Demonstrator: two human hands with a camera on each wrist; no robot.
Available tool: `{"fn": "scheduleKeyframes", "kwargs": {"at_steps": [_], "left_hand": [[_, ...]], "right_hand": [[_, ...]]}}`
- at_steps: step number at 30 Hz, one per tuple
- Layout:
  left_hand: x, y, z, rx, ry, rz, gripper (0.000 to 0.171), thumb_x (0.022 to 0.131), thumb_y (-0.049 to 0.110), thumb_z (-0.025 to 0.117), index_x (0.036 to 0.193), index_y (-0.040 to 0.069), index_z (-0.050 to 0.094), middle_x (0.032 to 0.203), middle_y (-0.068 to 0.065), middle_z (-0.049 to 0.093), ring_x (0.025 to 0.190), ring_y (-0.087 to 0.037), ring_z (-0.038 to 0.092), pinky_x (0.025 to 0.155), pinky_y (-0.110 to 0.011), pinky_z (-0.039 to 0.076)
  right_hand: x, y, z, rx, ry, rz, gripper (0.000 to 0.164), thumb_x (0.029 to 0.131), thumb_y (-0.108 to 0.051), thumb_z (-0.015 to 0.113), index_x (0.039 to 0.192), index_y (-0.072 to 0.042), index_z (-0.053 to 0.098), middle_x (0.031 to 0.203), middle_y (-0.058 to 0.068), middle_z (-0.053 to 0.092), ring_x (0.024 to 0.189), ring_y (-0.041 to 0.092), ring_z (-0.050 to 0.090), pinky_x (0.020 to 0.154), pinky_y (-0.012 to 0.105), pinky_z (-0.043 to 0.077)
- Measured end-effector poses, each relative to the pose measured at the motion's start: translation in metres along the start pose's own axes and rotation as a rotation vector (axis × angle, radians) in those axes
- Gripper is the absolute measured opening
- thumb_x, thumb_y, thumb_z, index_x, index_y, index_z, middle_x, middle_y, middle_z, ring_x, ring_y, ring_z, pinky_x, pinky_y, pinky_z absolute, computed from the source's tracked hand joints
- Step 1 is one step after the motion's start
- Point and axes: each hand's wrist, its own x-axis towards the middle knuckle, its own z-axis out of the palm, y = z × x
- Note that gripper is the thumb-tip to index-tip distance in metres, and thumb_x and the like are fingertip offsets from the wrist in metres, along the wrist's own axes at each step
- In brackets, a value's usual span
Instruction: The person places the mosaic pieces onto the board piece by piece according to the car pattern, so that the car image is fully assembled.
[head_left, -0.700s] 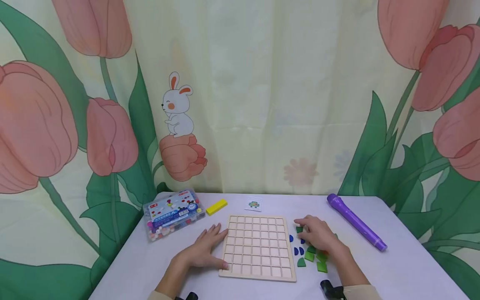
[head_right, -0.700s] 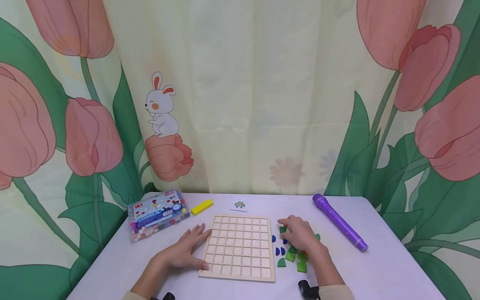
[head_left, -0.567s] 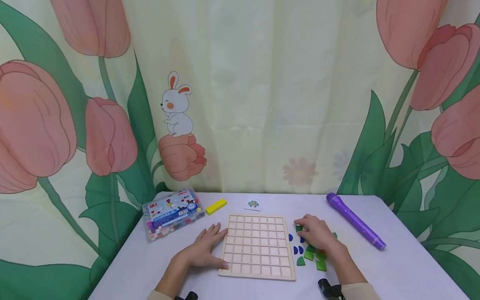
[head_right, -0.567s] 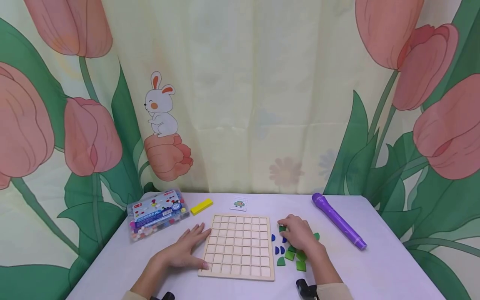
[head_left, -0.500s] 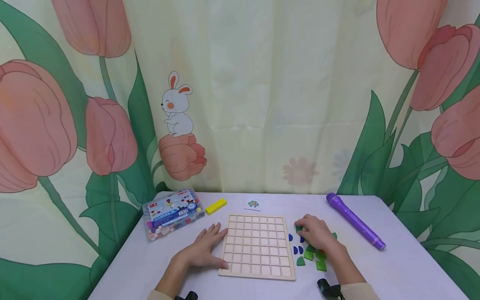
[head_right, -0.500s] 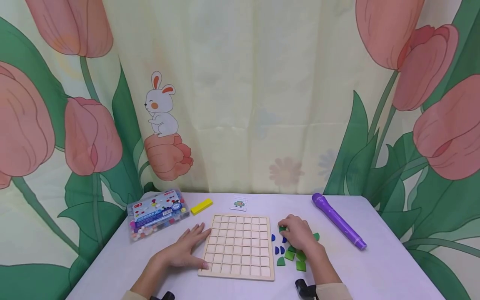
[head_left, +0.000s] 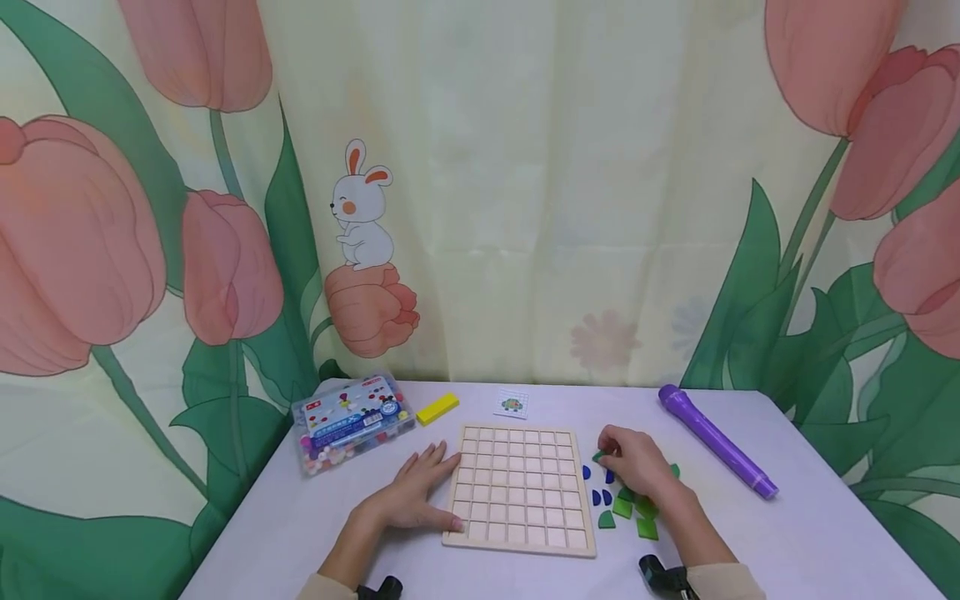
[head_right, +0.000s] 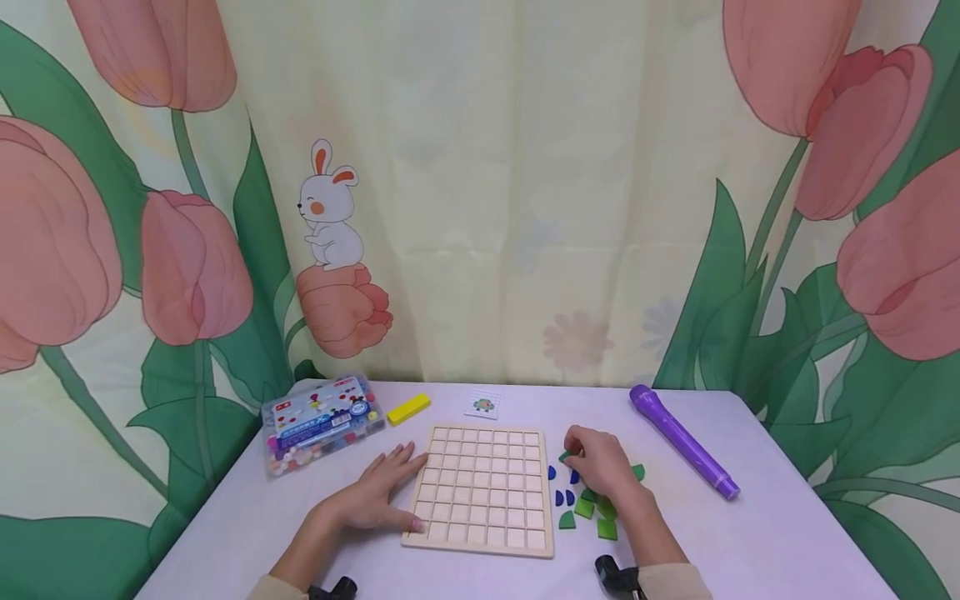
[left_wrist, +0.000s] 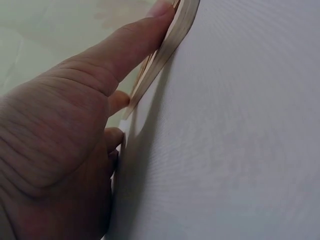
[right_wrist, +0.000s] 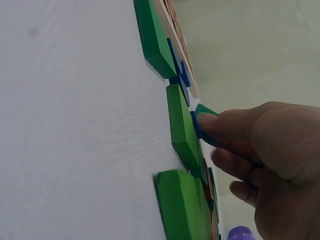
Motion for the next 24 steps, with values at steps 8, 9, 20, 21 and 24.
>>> {"fn": "scheduleKeyframes", "kwargs": {"at_steps": [8, 9, 20, 21, 24], "left_hand": [[0.003, 0.003, -0.002, 0.006, 0.005, -0.007, 0.112, 0.076, 0.071, 0.079, 0.164, 0.020, 0.033, 0.174, -0.018, 0.014, 0.163, -0.039, 0.006, 0.130, -0.063, 0.001], [0.003, 0.002, -0.001, 0.005, 0.001, -0.016, 0.112, 0.076, 0.072, 0.079, 0.165, 0.021, 0.032, 0.175, -0.017, 0.014, 0.163, -0.039, 0.006, 0.131, -0.062, 0.001], [0.003, 0.001, 0.002, 0.009, 0.002, -0.027, 0.112, 0.076, 0.072, 0.078, 0.165, 0.023, 0.032, 0.175, -0.016, 0.015, 0.163, -0.039, 0.007, 0.130, -0.063, 0.002], [0.003, 0.001, 0.002, 0.009, 0.000, -0.034, 0.112, 0.076, 0.073, 0.078, 0.165, 0.024, 0.032, 0.175, -0.016, 0.015, 0.163, -0.039, 0.006, 0.130, -0.063, 0.001], [0.002, -0.002, 0.004, 0.009, -0.004, -0.048, 0.112, 0.075, 0.074, 0.078, 0.165, 0.025, 0.032, 0.175, -0.015, 0.015, 0.163, -0.038, 0.007, 0.130, -0.064, 0.001]], "right_hand": [[-0.001, -0.003, -0.006, 0.128, 0.080, -0.018, 0.017, 0.097, -0.009, 0.072, 0.113, -0.013, 0.072, 0.102, 0.002, 0.070, 0.086, 0.019, 0.059, 0.067, 0.025, 0.055], [-0.001, -0.004, -0.007, 0.144, 0.093, -0.032, 0.019, 0.097, -0.009, 0.072, 0.115, -0.013, 0.072, 0.104, 0.002, 0.071, 0.087, 0.019, 0.060, 0.068, 0.025, 0.055], [0.004, -0.023, -0.008, 0.456, 0.118, -0.170, 0.030, 0.099, -0.010, 0.071, 0.128, -0.011, 0.072, 0.109, 0.009, 0.074, 0.094, 0.028, 0.073, 0.083, 0.034, 0.064], [0.005, -0.026, -0.007, 0.479, 0.114, -0.172, 0.030, 0.099, -0.009, 0.070, 0.129, -0.010, 0.072, 0.108, 0.010, 0.074, 0.094, 0.031, 0.074, 0.083, 0.036, 0.064], [0.008, -0.036, -0.001, 0.534, 0.084, -0.182, 0.030, 0.100, -0.007, 0.069, 0.130, -0.006, 0.071, 0.105, 0.012, 0.074, 0.095, 0.037, 0.074, 0.083, 0.037, 0.065]]}}
